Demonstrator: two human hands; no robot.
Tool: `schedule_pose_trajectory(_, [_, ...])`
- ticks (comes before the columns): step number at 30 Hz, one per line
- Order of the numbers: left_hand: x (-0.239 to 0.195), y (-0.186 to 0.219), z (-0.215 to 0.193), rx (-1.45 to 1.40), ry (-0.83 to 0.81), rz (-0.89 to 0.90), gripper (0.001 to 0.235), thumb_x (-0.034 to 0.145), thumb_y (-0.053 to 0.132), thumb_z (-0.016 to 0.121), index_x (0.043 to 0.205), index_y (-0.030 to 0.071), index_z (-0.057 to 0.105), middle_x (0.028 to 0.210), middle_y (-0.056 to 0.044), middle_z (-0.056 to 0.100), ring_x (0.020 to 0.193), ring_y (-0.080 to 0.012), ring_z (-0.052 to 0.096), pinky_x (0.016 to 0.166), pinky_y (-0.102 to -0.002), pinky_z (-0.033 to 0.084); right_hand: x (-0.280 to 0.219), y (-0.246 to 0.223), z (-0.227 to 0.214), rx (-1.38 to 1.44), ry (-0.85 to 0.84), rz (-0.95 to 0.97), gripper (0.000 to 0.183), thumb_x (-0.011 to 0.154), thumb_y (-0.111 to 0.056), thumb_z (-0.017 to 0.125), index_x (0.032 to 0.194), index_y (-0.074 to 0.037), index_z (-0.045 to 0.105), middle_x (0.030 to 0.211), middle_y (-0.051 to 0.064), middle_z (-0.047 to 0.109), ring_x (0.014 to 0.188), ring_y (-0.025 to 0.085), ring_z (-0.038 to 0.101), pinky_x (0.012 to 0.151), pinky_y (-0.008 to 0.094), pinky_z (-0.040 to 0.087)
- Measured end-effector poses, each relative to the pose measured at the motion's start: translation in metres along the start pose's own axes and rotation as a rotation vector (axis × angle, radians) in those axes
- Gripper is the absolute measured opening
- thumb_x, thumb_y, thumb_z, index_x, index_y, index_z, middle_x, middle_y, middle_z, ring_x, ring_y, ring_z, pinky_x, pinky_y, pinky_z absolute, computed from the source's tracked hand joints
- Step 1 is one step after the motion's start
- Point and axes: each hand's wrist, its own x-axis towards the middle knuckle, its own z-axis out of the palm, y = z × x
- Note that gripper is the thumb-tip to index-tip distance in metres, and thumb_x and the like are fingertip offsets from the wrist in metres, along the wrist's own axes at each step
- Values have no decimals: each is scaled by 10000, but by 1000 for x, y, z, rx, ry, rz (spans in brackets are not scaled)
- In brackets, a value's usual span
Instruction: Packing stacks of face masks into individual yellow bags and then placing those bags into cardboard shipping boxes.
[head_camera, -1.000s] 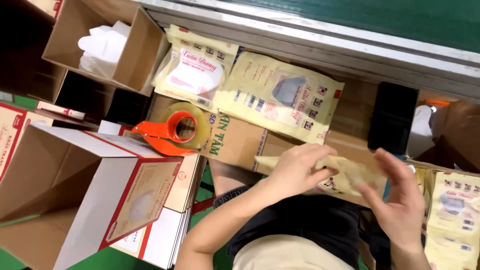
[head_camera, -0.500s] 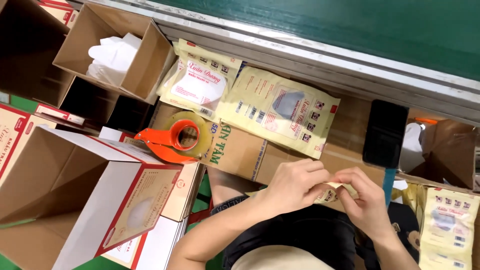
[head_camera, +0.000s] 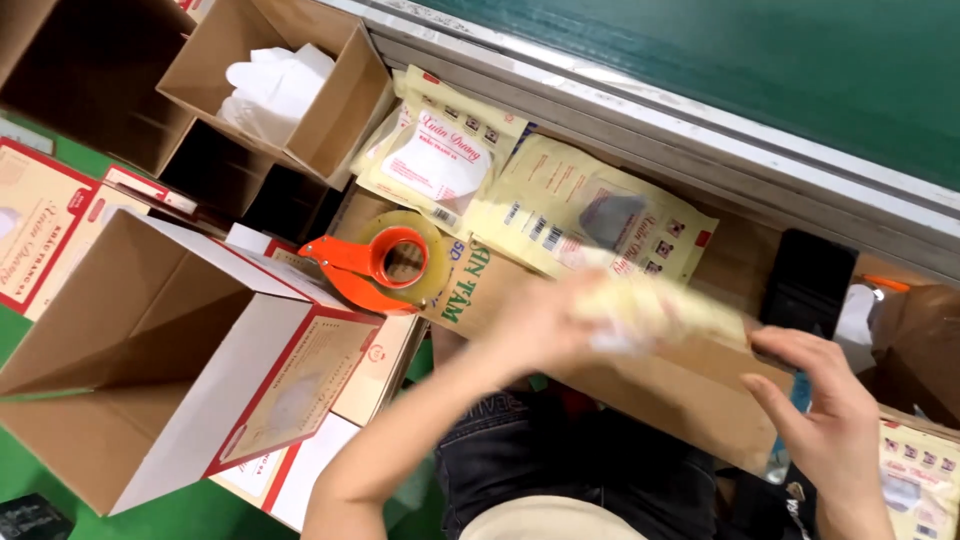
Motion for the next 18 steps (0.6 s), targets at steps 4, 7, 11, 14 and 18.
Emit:
schedule_pose_trajectory(4, [84,-121,-72,95,189,-234,694,790,390,870,1327,37,608,1103,-186,747,1017,-314,726,875,-427,575,-6,0,1,78,83,-22,511,844,-2,749,1335,10,608,1374,128,628,1331,203,596,1164,330,478])
schedule_pose_trajectory(7, [116,-185,-134,11,213,-349,631,728,252,849,1284,47,633,1118,-149,763,976,-243,767,885,-390,610,-10,1,2,122,138,3,496,894,-12,736,1371,1,601,1376,118,623,1322,181,593,1184,318,474])
schedule_pose_trajectory(11, [123,-222,-165,424,182,-481,657,700,370,878,1276,134,666,1142,-183,734,1067,-345,699,921,-472,542,-7,4,5,49,137,46,462,875,-12,742,1326,-6,640,1339,115,660,1257,181,621,1103,299,474])
schedule_pose_trajectory(14, [119,-201,-174,524,187,-560,694,724,409,868,1323,155,628,1167,-190,718,1097,-376,676,917,-508,530,3,4,11,-11,94,34,441,840,-34,758,1272,-26,670,1289,104,693,1175,191,663,1022,295,508])
schedule_pose_trajectory(18, [116,-139,-158,736,335,-457,959,725,315,888,1527,99,408,1341,-231,562,1232,-440,532,932,-592,457,54,-4,9,-148,96,-161,426,828,-105,790,1233,-44,674,1254,121,705,1160,257,693,980,344,549])
